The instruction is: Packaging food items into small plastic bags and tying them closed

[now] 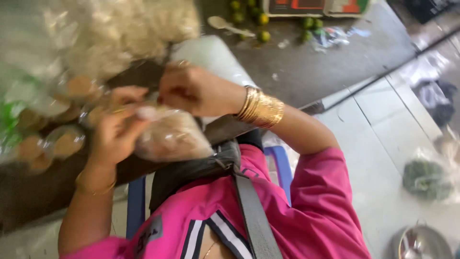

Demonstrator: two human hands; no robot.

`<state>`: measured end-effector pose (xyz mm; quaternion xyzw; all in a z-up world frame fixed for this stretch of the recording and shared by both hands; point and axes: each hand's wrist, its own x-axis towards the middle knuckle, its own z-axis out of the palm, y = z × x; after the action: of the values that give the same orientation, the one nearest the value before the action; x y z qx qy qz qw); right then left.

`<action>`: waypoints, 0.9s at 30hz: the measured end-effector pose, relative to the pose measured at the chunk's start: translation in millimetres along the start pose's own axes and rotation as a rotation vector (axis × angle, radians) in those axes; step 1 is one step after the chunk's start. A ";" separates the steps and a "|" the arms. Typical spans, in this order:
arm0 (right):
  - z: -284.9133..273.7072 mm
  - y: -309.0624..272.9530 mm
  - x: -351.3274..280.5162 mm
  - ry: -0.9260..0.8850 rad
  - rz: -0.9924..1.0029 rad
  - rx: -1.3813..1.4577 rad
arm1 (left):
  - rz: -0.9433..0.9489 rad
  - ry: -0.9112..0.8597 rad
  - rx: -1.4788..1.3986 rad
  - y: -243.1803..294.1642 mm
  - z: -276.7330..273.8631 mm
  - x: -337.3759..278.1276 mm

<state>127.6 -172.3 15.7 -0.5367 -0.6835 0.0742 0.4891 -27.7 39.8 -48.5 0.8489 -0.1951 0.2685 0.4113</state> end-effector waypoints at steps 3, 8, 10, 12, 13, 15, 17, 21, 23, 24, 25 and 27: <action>2.7 -11.5 -7.8 -0.061 -0.045 -0.059 | -0.209 -0.044 -0.092 35.4 0.2 4.8; 30.5 49.3 -20.0 -0.153 0.299 0.093 | 0.000 -0.136 0.169 45.6 2.9 15.2; 38.6 37.9 -13.6 -0.168 0.220 0.034 | 0.040 -0.149 0.267 51.0 3.6 21.0; 45.0 -0.6 2.5 0.260 0.092 -0.093 | 0.078 -0.103 0.470 58.5 3.4 30.9; 52.7 -8.2 -2.6 0.267 0.096 -0.097 | 0.084 -0.109 0.465 52.7 5.3 25.6; 69.1 -23.0 -11.7 0.189 -0.011 -0.533 | -0.114 0.004 0.304 40.9 8.5 14.6; 78.0 -17.3 -22.2 0.105 -0.103 -0.835 | -0.137 0.062 0.204 31.7 10.6 3.3; 69.2 -12.6 -50.5 0.191 -0.103 -0.616 | -0.387 0.452 -0.301 12.3 4.8 -24.6; 53.1 -21.3 -65.4 0.216 0.046 -0.385 | -0.322 0.438 -0.292 5.7 -13.9 -22.7; 46.2 -26.0 -73.5 0.240 0.196 -0.146 | -0.265 0.422 -0.282 3.0 -23.0 -23.8; 43.7 -25.8 -78.2 0.235 0.197 -0.145 | -0.267 0.426 -0.283 15.2 -18.6 -10.4; 37.2 -25.6 -88.1 0.136 0.309 0.177 | -0.146 0.352 -0.228 39.8 -8.7 16.7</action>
<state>78.0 -238.2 -39.1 -0.5940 -0.5489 0.1718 0.5625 -39.2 21.6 -10.1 0.7487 -0.0874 0.3585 0.5507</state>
